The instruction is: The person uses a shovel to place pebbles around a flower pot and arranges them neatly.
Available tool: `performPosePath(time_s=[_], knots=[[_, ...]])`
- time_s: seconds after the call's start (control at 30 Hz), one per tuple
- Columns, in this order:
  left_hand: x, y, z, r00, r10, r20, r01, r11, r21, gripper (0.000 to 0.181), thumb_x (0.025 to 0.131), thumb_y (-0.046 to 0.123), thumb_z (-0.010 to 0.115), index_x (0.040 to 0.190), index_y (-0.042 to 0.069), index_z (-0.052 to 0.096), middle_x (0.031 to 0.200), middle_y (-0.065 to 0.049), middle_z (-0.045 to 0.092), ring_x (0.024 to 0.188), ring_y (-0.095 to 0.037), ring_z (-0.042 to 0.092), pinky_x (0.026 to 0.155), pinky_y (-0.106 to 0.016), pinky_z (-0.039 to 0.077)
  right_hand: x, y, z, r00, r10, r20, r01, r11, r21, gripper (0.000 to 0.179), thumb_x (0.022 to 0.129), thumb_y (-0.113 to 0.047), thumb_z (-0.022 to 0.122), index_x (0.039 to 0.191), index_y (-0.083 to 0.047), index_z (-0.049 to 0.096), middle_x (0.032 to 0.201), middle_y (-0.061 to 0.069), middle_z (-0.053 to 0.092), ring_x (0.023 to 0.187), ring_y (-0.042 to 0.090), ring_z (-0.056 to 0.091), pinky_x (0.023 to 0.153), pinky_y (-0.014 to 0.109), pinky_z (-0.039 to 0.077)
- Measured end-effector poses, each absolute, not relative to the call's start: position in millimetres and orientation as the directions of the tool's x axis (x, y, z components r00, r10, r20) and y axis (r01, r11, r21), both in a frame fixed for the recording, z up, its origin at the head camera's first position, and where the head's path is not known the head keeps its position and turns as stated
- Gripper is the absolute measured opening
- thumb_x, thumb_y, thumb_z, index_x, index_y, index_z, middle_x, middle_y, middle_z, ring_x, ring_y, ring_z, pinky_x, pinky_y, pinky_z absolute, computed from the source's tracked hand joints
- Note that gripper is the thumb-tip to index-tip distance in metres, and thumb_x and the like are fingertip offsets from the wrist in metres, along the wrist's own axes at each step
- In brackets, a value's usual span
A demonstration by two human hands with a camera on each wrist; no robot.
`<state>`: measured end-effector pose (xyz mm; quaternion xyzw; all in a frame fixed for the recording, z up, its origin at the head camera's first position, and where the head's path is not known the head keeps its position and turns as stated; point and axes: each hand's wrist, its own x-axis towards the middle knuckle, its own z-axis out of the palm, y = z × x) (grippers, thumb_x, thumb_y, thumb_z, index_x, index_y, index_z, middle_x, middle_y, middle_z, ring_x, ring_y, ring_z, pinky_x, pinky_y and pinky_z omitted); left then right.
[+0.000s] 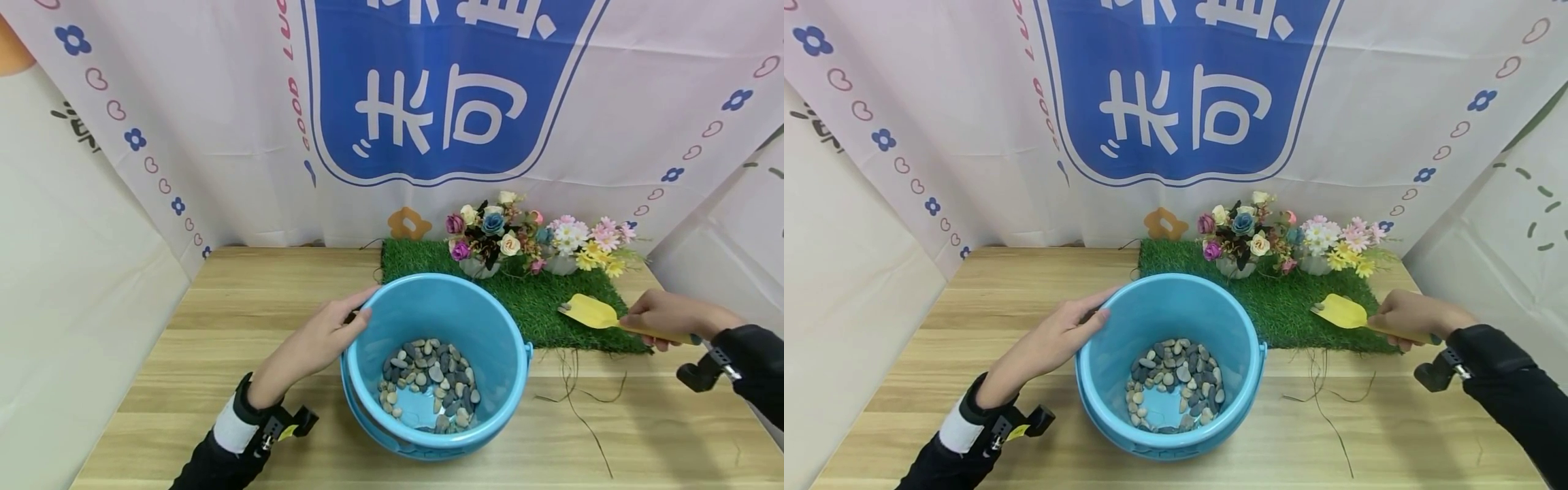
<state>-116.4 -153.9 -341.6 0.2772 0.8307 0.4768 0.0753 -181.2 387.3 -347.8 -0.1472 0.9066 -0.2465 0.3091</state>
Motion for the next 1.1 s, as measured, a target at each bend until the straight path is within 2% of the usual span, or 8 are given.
performPosePath(time_s=[0.27, 0.47, 0.67, 0.9, 1.1], knots=[[-116.2, -154.7, -342.4, -0.838, 0.529, 0.136, 0.381, 0.389, 0.839, 0.045, 0.102, 0.028, 0.035, 0.145, 0.017, 0.029, 0.093, -0.011, 0.066, 0.070, -0.017, 0.065, 0.063, -0.028, 0.055, -182.0, 354.1, -329.8, -0.781, -0.312, -0.542, -0.075, 0.907, -0.414, 0.039, 0.094, -0.020, 0.051, 0.055, -0.014, 0.047, 0.051, 0.001, 0.049, 0.041, 0.010, 0.042, 0.042, 0.023, 0.036], [-116.4, -154.9, -343.2, -0.838, 0.528, 0.137, 0.384, 0.393, 0.835, 0.045, 0.102, 0.028, 0.034, 0.145, 0.018, 0.029, 0.092, -0.011, 0.066, 0.069, -0.018, 0.065, 0.063, -0.028, 0.056, -187.3, 341.0, -320.7, -0.754, -0.271, -0.599, -0.054, 0.934, -0.354, 0.043, 0.093, -0.018, 0.048, 0.053, -0.018, 0.034, 0.049, -0.002, 0.040, 0.041, 0.010, 0.033, 0.045, 0.023, 0.032], [-116.4, -155.1, -343.0, -0.840, 0.525, 0.138, 0.382, 0.392, 0.837, 0.045, 0.102, 0.029, 0.034, 0.145, 0.018, 0.029, 0.097, -0.011, 0.065, 0.070, -0.018, 0.065, 0.063, -0.028, 0.056, -191.8, 337.7, -312.3, -0.735, -0.279, -0.618, -0.117, 0.950, -0.290, 0.040, 0.094, -0.018, 0.048, 0.055, -0.018, 0.040, 0.049, -0.002, 0.041, 0.042, 0.010, 0.032, 0.050, 0.026, 0.037], [-116.4, -155.1, -342.4, -0.840, 0.524, 0.138, 0.383, 0.394, 0.836, 0.045, 0.102, 0.029, 0.034, 0.145, 0.017, 0.029, 0.099, -0.012, 0.065, 0.071, -0.018, 0.065, 0.064, -0.028, 0.055, -191.0, 341.9, -302.6, -0.733, -0.268, -0.625, -0.119, 0.956, -0.270, 0.036, 0.091, -0.015, 0.048, 0.056, -0.019, 0.042, 0.048, -0.004, 0.039, 0.041, 0.009, 0.029, 0.044, 0.024, 0.028], [-116.7, -154.5, -342.3, -0.836, 0.531, 0.138, 0.384, 0.387, 0.838, 0.045, 0.102, 0.029, 0.034, 0.145, 0.017, 0.029, 0.097, -0.012, 0.065, 0.071, -0.017, 0.065, 0.064, -0.028, 0.055, -182.1, 354.4, -295.7, -0.737, -0.247, -0.630, -0.088, 0.958, -0.272, 0.035, 0.090, -0.017, 0.050, 0.056, -0.018, 0.042, 0.051, -0.003, 0.040, 0.042, 0.009, 0.029, 0.043, 0.023, 0.028]])
